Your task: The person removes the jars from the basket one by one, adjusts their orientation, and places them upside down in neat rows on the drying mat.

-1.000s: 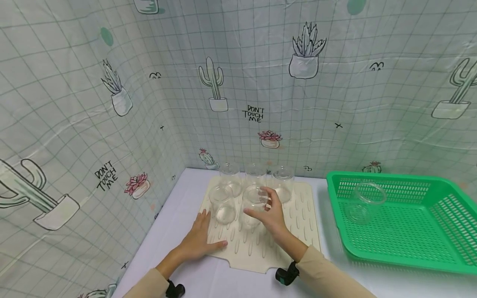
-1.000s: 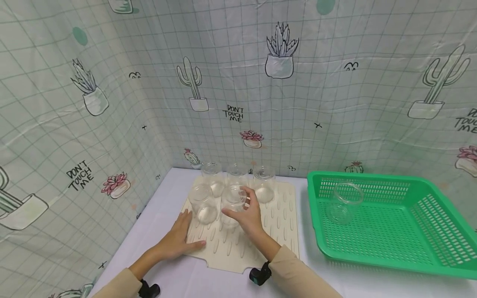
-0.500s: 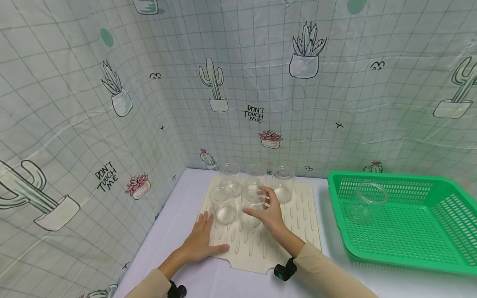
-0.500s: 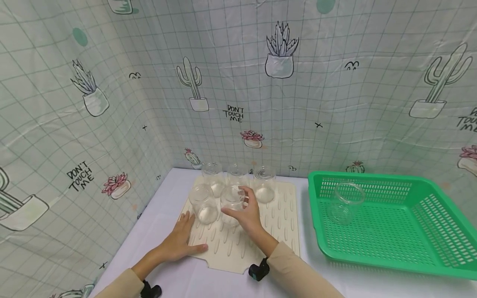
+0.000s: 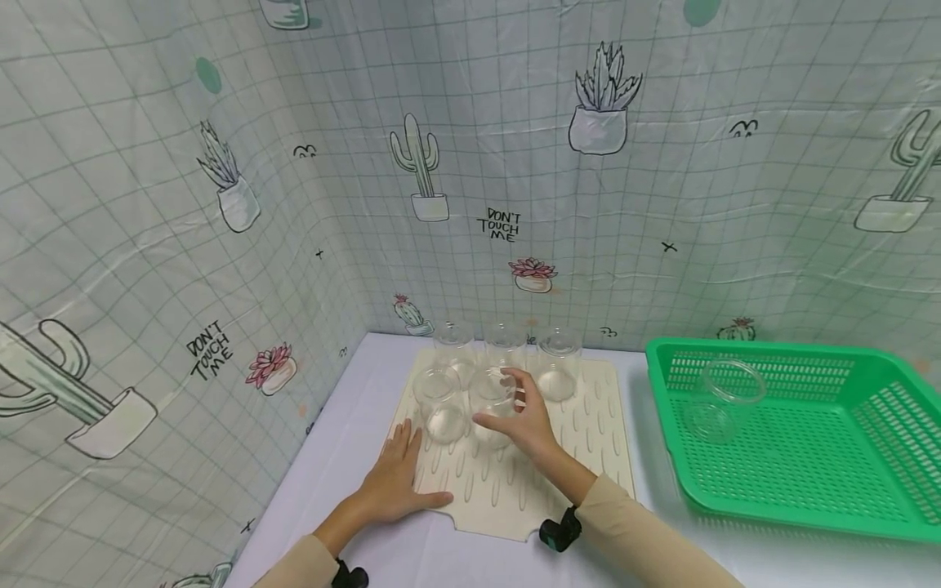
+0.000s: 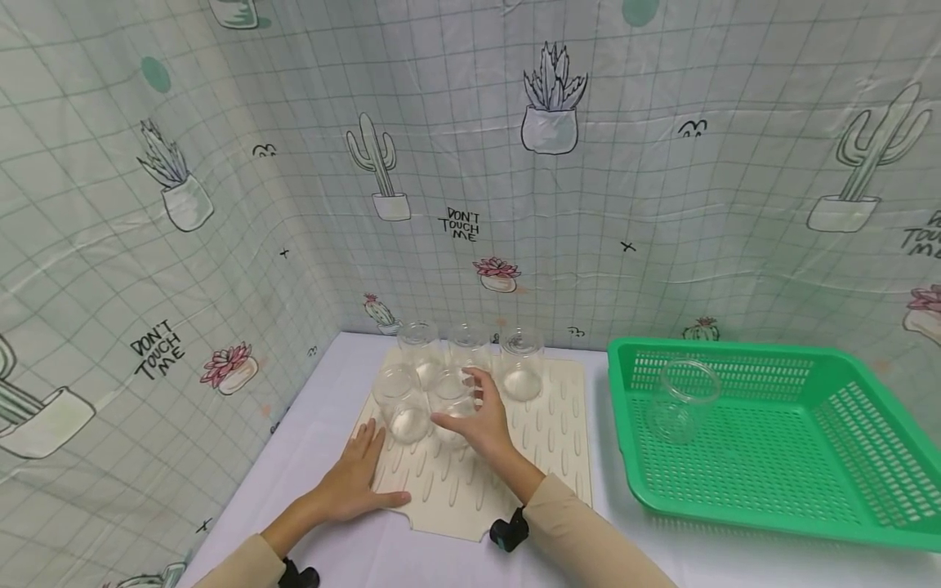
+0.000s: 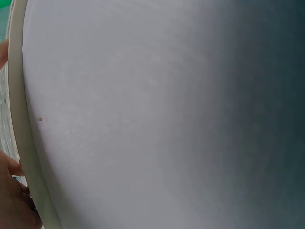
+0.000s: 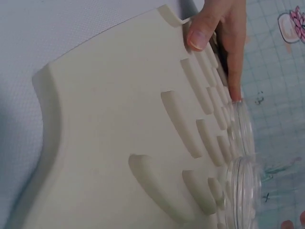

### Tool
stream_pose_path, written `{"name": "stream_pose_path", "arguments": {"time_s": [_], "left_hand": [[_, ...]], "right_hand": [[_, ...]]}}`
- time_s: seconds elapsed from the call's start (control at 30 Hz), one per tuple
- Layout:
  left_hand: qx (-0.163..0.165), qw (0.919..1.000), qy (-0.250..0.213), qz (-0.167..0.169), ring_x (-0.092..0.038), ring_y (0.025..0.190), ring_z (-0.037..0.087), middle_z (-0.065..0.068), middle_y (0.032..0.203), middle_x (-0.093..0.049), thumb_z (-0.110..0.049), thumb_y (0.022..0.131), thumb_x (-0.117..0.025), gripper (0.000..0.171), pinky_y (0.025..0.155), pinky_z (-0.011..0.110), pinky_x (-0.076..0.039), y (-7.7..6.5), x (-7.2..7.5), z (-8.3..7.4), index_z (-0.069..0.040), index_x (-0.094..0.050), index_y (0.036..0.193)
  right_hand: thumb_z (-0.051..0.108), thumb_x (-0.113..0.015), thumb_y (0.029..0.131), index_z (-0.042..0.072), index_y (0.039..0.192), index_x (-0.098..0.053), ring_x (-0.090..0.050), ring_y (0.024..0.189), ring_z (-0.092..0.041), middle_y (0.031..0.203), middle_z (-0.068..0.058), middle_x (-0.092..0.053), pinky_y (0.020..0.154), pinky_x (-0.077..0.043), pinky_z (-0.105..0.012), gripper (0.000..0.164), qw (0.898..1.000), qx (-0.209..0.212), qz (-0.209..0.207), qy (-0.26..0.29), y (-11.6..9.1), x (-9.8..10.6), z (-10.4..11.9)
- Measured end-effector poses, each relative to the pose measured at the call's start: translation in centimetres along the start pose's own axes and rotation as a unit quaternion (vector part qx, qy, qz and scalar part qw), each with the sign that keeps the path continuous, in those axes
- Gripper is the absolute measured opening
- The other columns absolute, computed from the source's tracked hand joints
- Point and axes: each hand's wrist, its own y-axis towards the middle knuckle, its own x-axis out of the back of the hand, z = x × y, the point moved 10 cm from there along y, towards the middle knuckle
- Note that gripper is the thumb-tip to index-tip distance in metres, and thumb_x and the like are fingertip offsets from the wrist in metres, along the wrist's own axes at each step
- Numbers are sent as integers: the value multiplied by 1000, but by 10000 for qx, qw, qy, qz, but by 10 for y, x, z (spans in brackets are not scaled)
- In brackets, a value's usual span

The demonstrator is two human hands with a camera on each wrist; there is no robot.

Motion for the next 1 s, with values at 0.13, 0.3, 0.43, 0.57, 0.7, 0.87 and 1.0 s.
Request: {"name": "stream_pose_path", "arguments": {"time_s": [0.13,0.3,0.43,0.57,0.7,0.87,1.0], "left_hand": [[32,9998,202,-21,-1,137,37,21,151,-2,-74,67,-58,117,107,53,-16,0,-2,2,2,-15,145],[13,9996,268,-105,-3,137,37,22,151,-3,-76,66,-57,119,107,53,-18,0,-2,3,2,-16,145],[13,9996,269,-86,-2,138,36,21,151,-3,-76,66,-57,119,107,52,-17,0,-2,3,2,-15,145],[-36,9996,263,-73,-3,137,37,23,151,-3,-74,67,-58,118,108,52,-16,0,-2,1,4,-16,144],[-80,9995,303,-91,-3,137,37,24,150,-4,-74,67,-58,118,108,51,-14,0,-2,0,4,-16,144],[-59,9995,319,-44,-1,138,36,22,151,-2,-73,68,-58,118,109,49,-11,1,-2,-1,3,-13,145],[-85,9994,327,-33,-1,138,35,22,151,-1,-74,67,-58,119,110,49,-10,1,-2,-3,3,-12,145]], "right_hand": [[28,-87,60,18,132,-43,-44,111,-27,127,-7,-46,89,-40,-46,85,9998,-7,-49,-201,-2,-1,1],[22,-89,57,20,134,-38,-40,116,-30,130,-9,-42,93,-38,-48,92,9997,-209,61,-92,-5,-1,12],[12,-87,61,17,138,-29,-37,121,-34,134,-16,-38,98,-33,-51,97,9991,-309,282,78,-12,2,38],[11,-85,63,14,139,-25,-35,124,-33,134,-18,-39,103,-28,-50,97,9984,-164,390,380,-10,10,54],[17,-86,63,19,138,-26,-37,125,-27,131,-9,-44,104,-29,-45,97,9972,-117,392,632,-2,22,57],[18,-82,68,19,138,-25,-38,125,-26,132,-10,-42,102,-33,-43,91,9936,-134,522,992,0,40,75],[16,-77,74,18,138,-24,-38,125,-26,135,-13,-40,101,-34,-44,83,9902,-51,593,1266,-3,64,100]]}}
